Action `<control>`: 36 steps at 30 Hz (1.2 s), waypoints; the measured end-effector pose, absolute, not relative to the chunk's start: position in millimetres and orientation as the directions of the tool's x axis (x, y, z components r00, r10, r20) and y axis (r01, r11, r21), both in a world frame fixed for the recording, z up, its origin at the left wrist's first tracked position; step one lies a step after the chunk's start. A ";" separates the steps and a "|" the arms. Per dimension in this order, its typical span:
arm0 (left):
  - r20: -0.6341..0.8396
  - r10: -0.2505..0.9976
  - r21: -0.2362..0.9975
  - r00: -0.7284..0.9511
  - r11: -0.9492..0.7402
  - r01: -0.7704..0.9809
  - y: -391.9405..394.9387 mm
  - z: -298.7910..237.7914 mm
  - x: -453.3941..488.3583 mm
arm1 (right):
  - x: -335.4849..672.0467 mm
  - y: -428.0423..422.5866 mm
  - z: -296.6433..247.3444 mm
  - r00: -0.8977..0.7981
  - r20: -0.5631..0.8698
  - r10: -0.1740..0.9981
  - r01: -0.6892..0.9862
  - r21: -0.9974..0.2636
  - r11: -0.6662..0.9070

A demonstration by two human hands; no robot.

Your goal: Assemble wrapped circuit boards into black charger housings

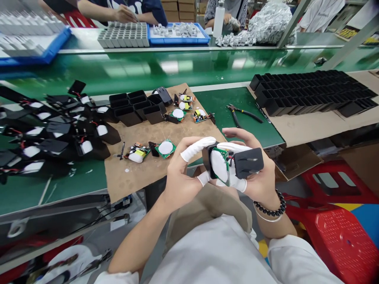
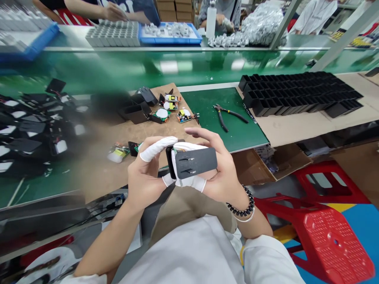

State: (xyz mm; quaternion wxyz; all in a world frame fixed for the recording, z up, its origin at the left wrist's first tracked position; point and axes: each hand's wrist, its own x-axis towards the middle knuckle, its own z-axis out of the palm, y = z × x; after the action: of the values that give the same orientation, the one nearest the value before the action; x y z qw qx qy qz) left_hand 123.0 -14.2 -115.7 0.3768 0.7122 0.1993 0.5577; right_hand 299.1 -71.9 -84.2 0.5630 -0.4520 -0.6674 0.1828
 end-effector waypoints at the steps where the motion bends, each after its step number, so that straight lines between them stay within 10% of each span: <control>1: 0.643 0.705 0.760 0.299 -0.635 -0.139 -14.0 -115.8 122.8 | 299.4 -72.0 -84.3 0.038 0.587 0.809 0.404 -0.750 0.525; 36: 0.621 0.722 0.780 0.305 -0.608 -0.151 -9.5 -120.7 120.2 | 296.0 -66.5 -85.9 -0.012 0.589 0.808 0.347 -0.755 0.556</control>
State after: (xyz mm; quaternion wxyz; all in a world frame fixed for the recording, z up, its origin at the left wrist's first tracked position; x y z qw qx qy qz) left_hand 120.2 -9.5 -120.7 0.3939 0.7052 0.2025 0.5536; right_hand 296.0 -66.5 -85.9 0.5606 -0.4241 -0.6809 0.2055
